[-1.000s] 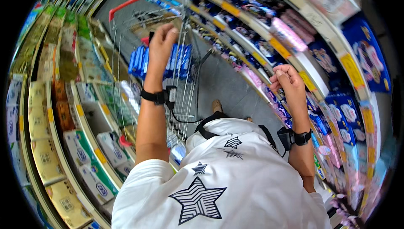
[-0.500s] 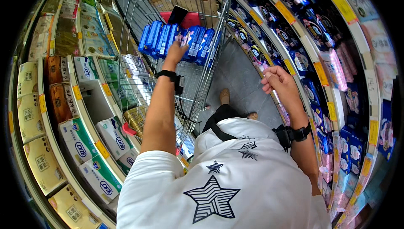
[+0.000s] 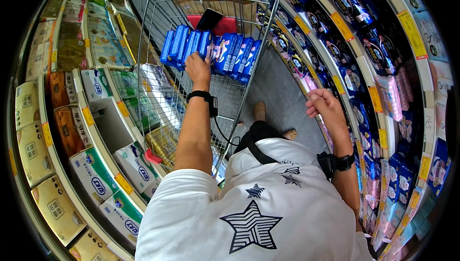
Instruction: The person repeatedly picks up packages of diapers from a shopping cart and places them onto a store shelf. They handle the items one by one, arranging them in rows on the shelf.
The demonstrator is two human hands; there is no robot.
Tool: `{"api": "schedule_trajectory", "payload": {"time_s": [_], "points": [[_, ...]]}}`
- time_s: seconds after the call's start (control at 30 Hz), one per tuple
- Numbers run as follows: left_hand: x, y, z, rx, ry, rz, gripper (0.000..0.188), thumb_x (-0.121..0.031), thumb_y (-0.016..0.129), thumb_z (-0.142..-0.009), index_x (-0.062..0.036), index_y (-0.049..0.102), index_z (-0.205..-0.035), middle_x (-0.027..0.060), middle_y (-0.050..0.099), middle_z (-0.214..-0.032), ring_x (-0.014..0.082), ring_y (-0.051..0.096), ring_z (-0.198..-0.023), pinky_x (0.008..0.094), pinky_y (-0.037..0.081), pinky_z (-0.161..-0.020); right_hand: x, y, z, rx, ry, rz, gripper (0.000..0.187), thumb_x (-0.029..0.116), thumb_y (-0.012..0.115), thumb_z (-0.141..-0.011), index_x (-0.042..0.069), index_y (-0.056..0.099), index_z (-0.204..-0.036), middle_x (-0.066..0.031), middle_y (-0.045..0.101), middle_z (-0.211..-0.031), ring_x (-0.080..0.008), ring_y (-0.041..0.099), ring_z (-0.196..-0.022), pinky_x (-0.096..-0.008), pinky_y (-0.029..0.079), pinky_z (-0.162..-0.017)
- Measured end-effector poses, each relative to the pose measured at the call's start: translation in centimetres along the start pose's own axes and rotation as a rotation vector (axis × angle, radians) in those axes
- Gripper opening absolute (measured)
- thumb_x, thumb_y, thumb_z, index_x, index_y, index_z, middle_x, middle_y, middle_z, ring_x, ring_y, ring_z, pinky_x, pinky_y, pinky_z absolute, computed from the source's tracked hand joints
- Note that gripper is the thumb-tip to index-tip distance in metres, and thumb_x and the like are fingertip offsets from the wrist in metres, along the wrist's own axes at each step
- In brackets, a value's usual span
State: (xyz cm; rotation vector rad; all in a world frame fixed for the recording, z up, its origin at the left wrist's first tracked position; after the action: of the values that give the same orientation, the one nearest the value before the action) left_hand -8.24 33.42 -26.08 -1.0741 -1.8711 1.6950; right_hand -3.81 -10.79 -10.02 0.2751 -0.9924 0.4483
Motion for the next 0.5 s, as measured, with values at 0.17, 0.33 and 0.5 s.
{"api": "schedule_trajectory", "payload": {"time_s": [0.17, 0.33, 0.5], "points": [[-0.8, -0.4, -0.1, 0.073, -0.027, -0.097, 0.044, -0.028, 0.080, -0.079, -0.0057, 0.062, -0.112, 0.0164, 0.062, -0.110, 0.0371, 0.059, -0.107, 0.0501, 0.049, -0.089, -0.1, 0.5, -0.3, 0.001, 0.013, -0.007, 0.023, 0.019, 0.056, -0.102, 0.003, 0.061, -0.117, -0.0047, 0.067, -0.092, -0.0107, 0.063, -0.075, -0.0252, 0.051, -0.067], [-0.2, 0.7, -0.2, 0.080, -0.037, -0.128, 0.042, -0.029, 0.081, -0.076, -0.0071, 0.064, -0.108, 0.0182, 0.062, -0.110, 0.0397, 0.060, -0.105, 0.0525, 0.051, -0.086, -0.4, 0.6, -0.1, 0.006, 0.032, 0.014, 0.023, 0.019, 0.055, -0.101, 0.002, 0.060, -0.117, -0.0050, 0.066, -0.093, -0.0111, 0.063, -0.075, -0.0258, 0.051, -0.068], [-0.9, -0.6, -0.2, 0.059, -0.069, 0.021, 0.043, -0.028, 0.080, -0.076, -0.0031, 0.063, -0.107, 0.0177, 0.062, -0.107, 0.0419, 0.059, -0.105, 0.0528, 0.050, -0.087, -0.3, 0.1, 0.4, -0.012, 0.032, 0.020, 0.025, 0.019, 0.054, -0.101, 0.001, 0.060, -0.117, -0.0063, 0.066, -0.093, -0.0124, 0.064, -0.076, -0.0266, 0.052, -0.068]]}}
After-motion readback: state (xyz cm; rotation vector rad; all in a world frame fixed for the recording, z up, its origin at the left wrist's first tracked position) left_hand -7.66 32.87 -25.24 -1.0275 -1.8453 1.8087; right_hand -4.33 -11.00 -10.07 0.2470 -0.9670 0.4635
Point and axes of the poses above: each hand's wrist, its own z-axis away from the middle knuckle, its own y-axis out of the palm, x = y × z, the point moved 5 cm from there along -z, towards the middle knuckle
